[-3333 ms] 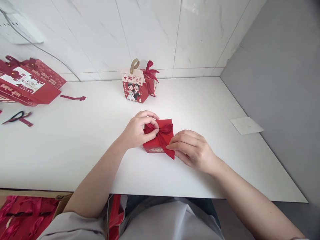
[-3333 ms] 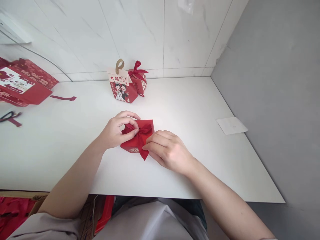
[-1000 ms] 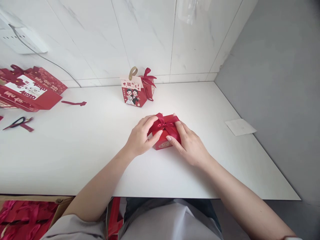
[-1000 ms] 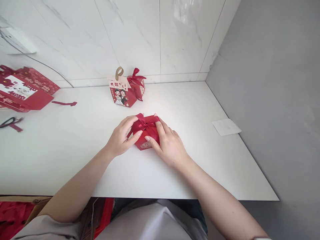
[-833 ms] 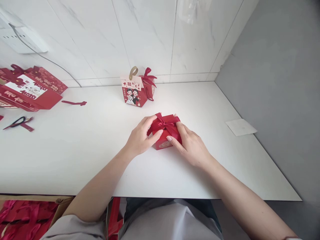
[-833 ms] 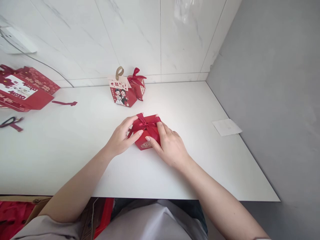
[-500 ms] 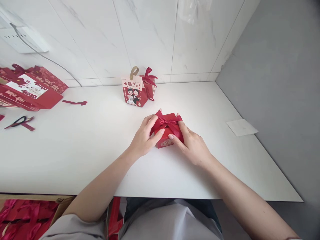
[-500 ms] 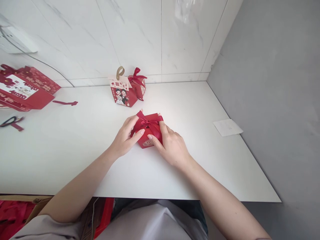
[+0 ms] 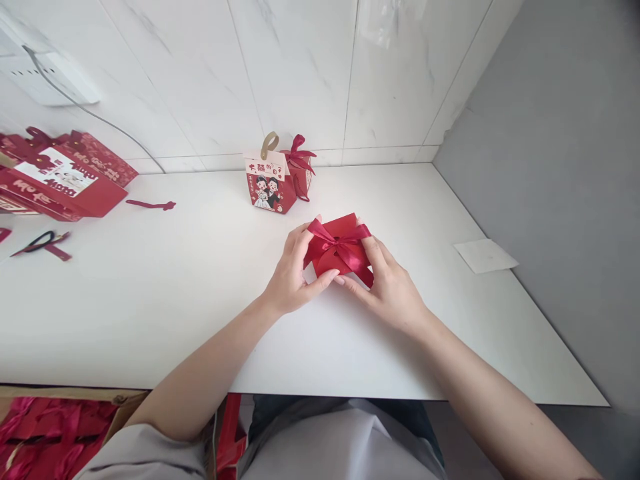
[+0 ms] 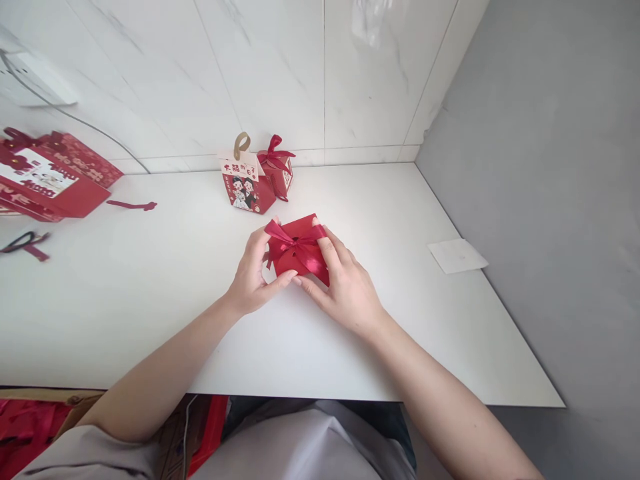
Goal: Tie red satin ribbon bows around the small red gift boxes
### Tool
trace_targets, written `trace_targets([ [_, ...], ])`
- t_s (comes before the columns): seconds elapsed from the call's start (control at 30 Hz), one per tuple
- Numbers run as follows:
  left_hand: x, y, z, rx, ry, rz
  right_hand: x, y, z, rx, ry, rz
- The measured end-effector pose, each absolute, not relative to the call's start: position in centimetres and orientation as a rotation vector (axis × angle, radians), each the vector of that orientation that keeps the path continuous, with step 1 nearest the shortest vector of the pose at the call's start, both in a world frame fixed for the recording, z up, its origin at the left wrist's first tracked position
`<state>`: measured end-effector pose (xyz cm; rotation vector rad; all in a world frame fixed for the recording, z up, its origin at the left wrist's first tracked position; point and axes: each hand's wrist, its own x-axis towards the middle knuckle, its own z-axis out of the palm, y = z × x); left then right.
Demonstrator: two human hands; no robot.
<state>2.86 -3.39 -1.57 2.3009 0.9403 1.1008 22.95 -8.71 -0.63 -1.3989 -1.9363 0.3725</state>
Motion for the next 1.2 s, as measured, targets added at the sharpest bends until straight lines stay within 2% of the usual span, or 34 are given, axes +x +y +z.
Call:
trace_targets([
  [0.83, 3.0, -3.3, -1.7, 2.301, 0.841, 1.205, 22.7, -8.6, -1.4, -1.208, -1.888, 0.433],
  [1.03, 2.7, -2.4, -2.3, 2.342, 0.729, 1.386, 22.8, -8.5, -1.5, -1.136, -1.920, 0.323],
  [1.2, 2.8, -2.5, -2.4, 2.315, 0.752, 1.451, 22.6, -8.7, -1.5, -1.138, -1.880, 0.373],
])
